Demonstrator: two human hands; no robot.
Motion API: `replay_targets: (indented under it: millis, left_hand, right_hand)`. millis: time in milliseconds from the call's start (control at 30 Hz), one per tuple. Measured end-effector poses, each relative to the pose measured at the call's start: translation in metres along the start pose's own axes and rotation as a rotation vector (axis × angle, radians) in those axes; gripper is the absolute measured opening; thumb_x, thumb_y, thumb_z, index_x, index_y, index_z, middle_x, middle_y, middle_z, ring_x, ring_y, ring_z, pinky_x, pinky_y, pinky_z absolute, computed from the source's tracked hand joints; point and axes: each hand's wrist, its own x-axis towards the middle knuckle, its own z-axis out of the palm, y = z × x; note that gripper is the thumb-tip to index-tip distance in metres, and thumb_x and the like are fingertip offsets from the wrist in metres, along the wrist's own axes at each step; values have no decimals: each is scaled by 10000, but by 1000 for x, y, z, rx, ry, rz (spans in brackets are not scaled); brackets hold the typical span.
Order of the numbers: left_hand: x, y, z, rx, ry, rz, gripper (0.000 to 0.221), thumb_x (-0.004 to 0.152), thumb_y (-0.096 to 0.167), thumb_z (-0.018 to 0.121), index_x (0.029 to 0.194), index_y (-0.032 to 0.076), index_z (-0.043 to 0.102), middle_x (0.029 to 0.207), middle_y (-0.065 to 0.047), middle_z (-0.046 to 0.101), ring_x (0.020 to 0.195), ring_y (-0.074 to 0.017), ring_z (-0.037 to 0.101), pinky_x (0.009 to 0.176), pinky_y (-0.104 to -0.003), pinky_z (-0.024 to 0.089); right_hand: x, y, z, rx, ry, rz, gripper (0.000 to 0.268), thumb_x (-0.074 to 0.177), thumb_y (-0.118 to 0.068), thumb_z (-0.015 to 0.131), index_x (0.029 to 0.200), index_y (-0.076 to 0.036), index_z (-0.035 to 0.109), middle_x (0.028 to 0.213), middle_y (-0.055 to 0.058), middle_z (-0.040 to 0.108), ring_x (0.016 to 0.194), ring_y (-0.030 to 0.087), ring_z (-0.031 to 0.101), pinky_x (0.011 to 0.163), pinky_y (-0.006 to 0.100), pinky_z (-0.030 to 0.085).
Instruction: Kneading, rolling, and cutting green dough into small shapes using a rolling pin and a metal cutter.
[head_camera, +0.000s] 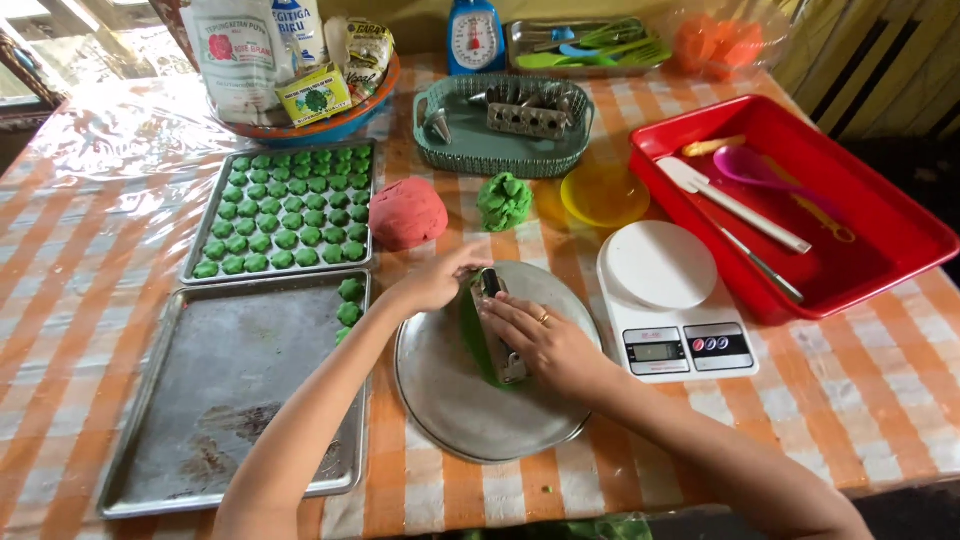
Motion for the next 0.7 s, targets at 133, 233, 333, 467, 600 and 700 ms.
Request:
replay_targets:
  millis: [133, 233, 333, 467, 600, 700]
  left_hand:
    - [8, -35, -2, 163, -64, -126, 1009, 722, -156, 437, 1640, 225, 267, 1438, -146, 627, 1294, -358, 587, 1091, -455, 462]
    - [8, -26, -7, 169, -121, -176, 916, 766, -66, 512, 1603, 265, 343, 1428, -152, 615, 1292, -379, 570, 1111, -466, 451]
    - [10, -28, -6, 224, -155, -192, 713, 831, 59, 538, 1526, 209, 491, 1361, -122, 648, 1293, -329, 569, 1091, -422, 461]
    - [1, -41, -3, 397, -90, -174, 558, 860, 315, 729, 1372, 157, 573, 1182, -119, 691, 1181, -369, 619, 1053, -503, 465]
    - [-16, -51, 2, 401, 13, -205, 185, 962, 327, 703, 996, 146, 716, 889, -32, 696, 939, -282, 701, 884, -412, 543]
    - [-34, -47, 2, 522, 69, -124, 203, 974, 311, 697, 995, 112, 659, 1120, -91, 633, 1129, -361, 615, 977, -452, 518]
  right_hand:
    - [-1, -1, 0, -42, -10, 20, 380, 1031, -39, 406, 1359, -3, 596, 1380, 183, 608, 1346, 323, 567, 1011, 360, 487]
    - [-3, -3, 1, -116, -18, 39, 386, 1031, -56, 402, 1367, -38, 591, 1383, 146, 613, 1348, 281, 568, 999, 347, 481]
    - [-3, -4, -1, -155, -36, 66, 377, 1039, -78, 394, 1370, -77, 575, 1385, 107, 606, 1335, 242, 571, 983, 336, 485]
    - [-5, -3, 2, -177, -54, 81, 361, 1042, -99, 396, 1357, -102, 572, 1394, 74, 595, 1374, 209, 543, 1001, 324, 466]
    - [-4, -3, 1, -155, -70, 88, 367, 1033, -73, 406, 1361, -94, 570, 1393, 90, 592, 1381, 221, 540, 997, 340, 471]
    - [-3, -4, -1, -181, -72, 85, 359, 1036, -81, 416, 1360, -110, 568, 1395, 78, 590, 1379, 212, 540, 992, 330, 471]
